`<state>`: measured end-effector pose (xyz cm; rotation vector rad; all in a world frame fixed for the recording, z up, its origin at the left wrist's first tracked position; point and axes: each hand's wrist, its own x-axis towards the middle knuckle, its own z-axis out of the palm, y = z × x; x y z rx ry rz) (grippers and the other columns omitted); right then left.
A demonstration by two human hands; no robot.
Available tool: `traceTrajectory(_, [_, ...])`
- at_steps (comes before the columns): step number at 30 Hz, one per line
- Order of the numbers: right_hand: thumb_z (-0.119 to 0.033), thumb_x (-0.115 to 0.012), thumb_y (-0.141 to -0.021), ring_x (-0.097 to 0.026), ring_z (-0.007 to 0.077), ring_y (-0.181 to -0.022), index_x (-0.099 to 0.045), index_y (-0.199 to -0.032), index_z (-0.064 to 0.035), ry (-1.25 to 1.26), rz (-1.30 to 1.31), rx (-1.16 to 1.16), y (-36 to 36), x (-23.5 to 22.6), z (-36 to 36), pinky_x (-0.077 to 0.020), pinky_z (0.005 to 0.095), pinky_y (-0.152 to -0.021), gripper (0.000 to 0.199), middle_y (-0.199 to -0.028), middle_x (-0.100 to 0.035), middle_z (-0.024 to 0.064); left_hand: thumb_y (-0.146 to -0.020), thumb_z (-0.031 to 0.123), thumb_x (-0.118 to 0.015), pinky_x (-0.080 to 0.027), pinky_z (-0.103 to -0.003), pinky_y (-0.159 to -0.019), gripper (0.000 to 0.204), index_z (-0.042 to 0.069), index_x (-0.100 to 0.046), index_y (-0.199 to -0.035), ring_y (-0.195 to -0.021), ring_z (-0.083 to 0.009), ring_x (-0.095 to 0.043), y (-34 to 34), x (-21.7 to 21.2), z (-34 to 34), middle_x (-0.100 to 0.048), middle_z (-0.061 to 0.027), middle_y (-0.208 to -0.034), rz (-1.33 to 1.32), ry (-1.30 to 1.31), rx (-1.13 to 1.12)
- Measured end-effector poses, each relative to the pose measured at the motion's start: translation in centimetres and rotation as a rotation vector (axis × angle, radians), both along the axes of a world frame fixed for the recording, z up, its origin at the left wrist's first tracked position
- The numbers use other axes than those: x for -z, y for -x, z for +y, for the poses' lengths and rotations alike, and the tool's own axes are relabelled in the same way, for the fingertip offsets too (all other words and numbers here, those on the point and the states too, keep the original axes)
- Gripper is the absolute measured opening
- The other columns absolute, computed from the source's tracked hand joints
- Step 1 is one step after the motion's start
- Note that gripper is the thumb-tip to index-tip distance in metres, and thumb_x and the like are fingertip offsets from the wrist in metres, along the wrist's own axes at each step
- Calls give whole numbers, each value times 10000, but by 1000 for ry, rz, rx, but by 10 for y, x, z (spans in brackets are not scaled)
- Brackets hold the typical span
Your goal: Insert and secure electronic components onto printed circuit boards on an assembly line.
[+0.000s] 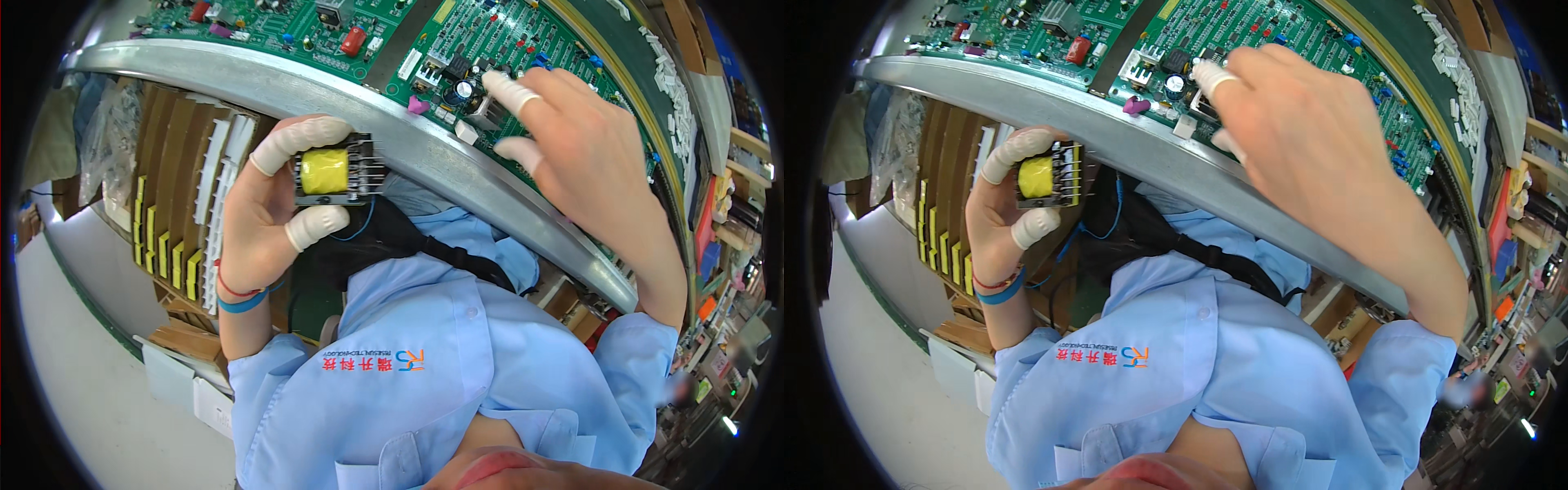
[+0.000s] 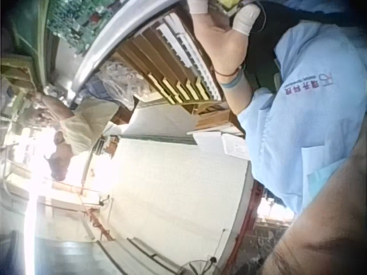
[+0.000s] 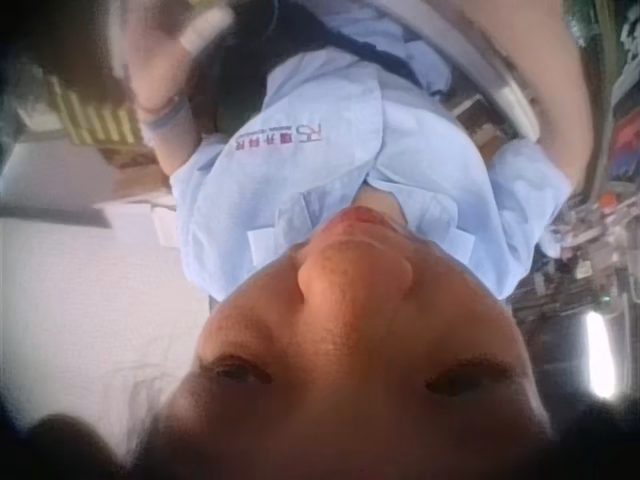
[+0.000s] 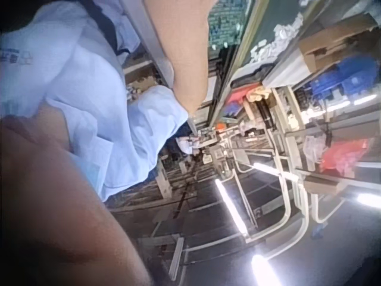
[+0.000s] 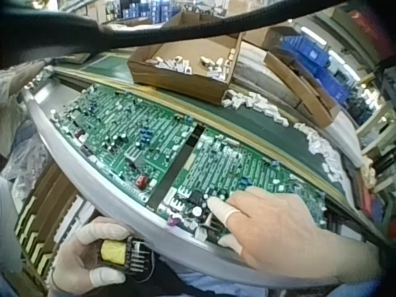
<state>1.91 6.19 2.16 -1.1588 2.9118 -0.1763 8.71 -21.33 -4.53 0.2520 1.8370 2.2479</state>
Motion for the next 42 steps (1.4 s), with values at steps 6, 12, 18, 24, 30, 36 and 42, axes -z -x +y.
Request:
traceTrajectory(6, [-60, -708, -778, -514, 89, -709, -609, -1258, -106, 364, -73, 317, -24, -20, 50, -400, 212, -602, 492, -942, -652, 14, -755, 50, -779, -417, -341, -1014, 762, -18, -376, -1398, -1187, -213, -510, 16, -21, 23, -499, -127, -1307, 242, 113, 78])
traceTrajectory(12, [-51, -680, -830, -505, 40, -725, -640, -1219, -84, 629, -23, 586, -53, -3, 95, -403, 180, -637, 392, -994, -664, 5, -683, 85, -805, -439, -346, -945, 853, 38, -385, -1424, -1094, -224, -555, 61, -69, 71, -616, -115, -1199, 808, 838, 148])
traceTrajectory(18, [-55, -674, -841, -508, 48, -719, -644, -1210, -80, 825, 170, 547, -58, 14, 123, -419, 192, -643, 371, -989, -667, 20, -788, 123, -740, -459, -308, -867, 584, 65, -514, -1323, -1033, -200, -577, 82, -79, 109, -635, -97, -1167, 1098, 1003, 222])
traceTrajectory(24, [-294, -789, -748, -542, 128, -817, -450, -1394, -71, 885, 145, 203, -69, 20, 91, -460, 247, -660, 763, -1149, -611, 79, -924, 253, -635, -478, -239, -752, 370, 5, -552, -1186, -869, -105, -587, 57, -84, 147, -624, -59, -1020, 235, 361, 275])
traceTrajectory(30, [-109, -729, -808, -569, 180, -1114, -384, -1409, -26, 1314, -310, 281, -76, 24, 94, -492, 292, -902, 699, -1343, -502, 104, -878, 382, -674, -476, -270, -809, 661, -19, -430, -1343, -972, -136, -540, 47, -77, 178, -533, -92, -1204, 476, 553, 402])
traceTrajectory(36, [-120, -717, -815, -577, 191, -1130, -344, -1410, 22, 1524, -655, 235, -79, 19, 107, -468, 296, -958, 717, -1284, -542, 132, -701, 149, -825, -493, -342, -856, 684, 15, -513, -1295, -1077, -258, -580, 50, -74, 174, -567, -147, -1245, 1060, 551, 329])
traceTrajectory(42, [-232, -682, -860, -634, 202, -991, -357, -1408, -5, 1380, -514, 167, -68, 25, 117, -515, 256, -798, 677, -1246, -566, 186, -729, 63, -800, -484, -346, -957, 753, -6, -407, -1368, -1131, -227, -572, 65, -91, 137, -563, -160, -1261, 865, 703, 342])
